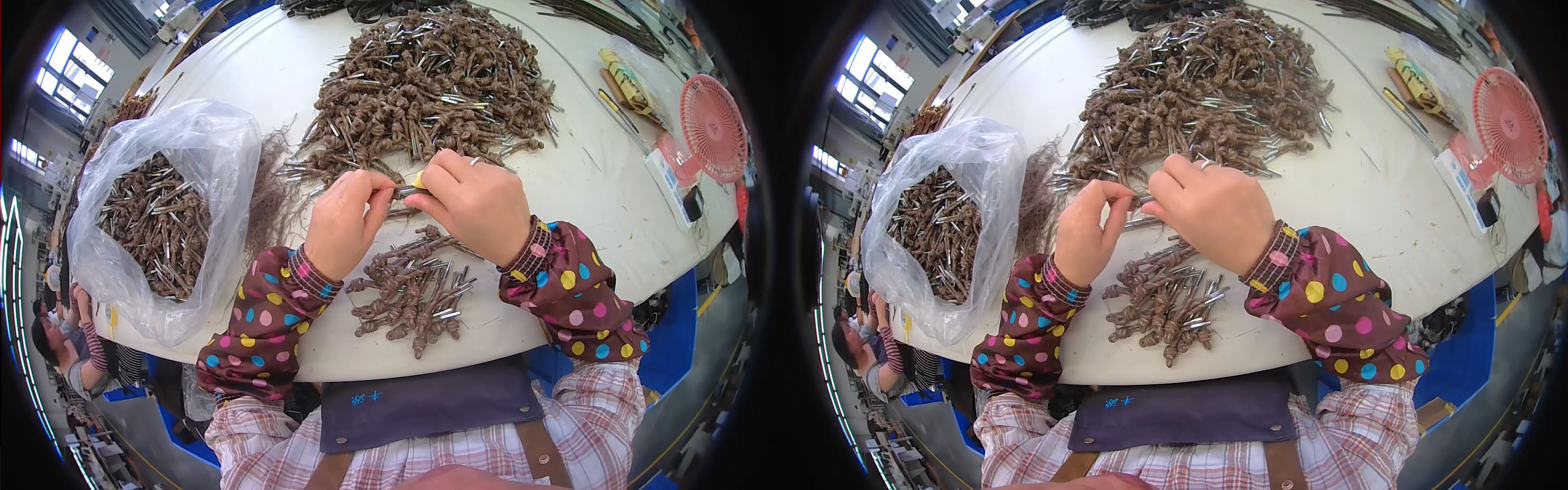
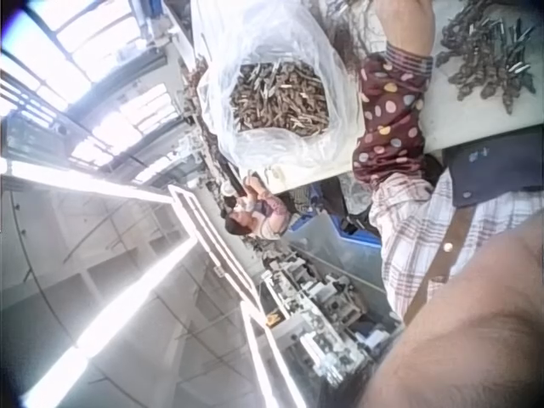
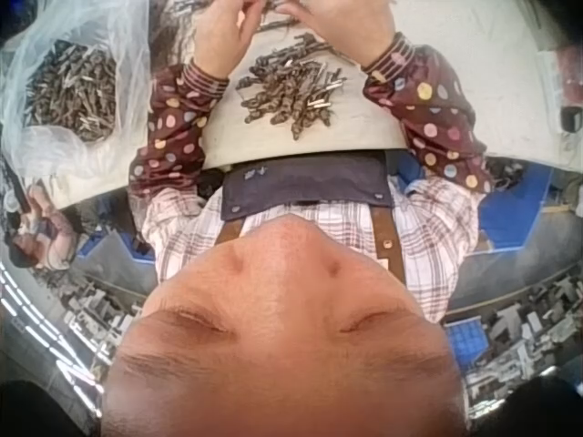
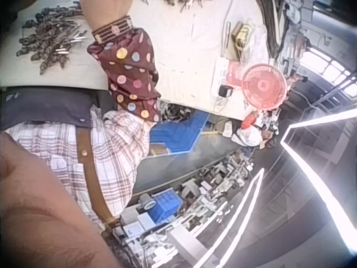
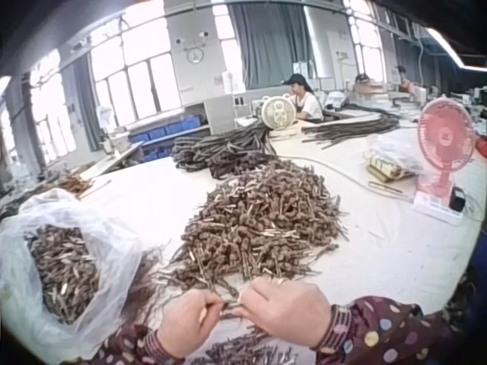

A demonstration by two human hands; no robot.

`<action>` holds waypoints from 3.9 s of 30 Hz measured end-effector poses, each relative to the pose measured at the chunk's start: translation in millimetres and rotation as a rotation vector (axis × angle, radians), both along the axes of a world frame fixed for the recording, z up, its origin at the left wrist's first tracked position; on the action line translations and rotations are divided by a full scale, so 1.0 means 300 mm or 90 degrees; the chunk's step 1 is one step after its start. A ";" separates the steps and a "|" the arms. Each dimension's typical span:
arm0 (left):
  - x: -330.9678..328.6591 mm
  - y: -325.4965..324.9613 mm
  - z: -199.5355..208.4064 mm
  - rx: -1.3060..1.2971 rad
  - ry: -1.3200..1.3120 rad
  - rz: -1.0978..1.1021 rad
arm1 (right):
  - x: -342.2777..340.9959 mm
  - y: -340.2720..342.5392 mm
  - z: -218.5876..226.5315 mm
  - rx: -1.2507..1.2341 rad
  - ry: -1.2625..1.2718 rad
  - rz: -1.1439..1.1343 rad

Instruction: Assembling leather or fiber tassels onto metal keychain hardware using a small nipper or pliers.

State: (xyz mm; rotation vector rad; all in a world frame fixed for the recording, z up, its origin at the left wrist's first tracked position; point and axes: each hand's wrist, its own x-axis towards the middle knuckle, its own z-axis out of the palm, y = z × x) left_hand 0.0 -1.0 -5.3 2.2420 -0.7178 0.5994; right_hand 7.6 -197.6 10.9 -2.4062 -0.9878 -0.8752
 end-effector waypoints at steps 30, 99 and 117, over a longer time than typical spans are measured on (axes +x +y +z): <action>-0.011 0.017 0.044 0.284 -0.291 0.115 | 0.041 -0.035 -0.054 0.359 0.704 0.101; 0.039 0.067 0.071 0.233 -0.068 0.066 | 0.047 -0.083 -0.070 0.269 0.599 0.055; 0.007 0.030 0.011 0.075 0.421 -0.123 | 0.004 -0.058 -0.068 0.260 0.506 0.175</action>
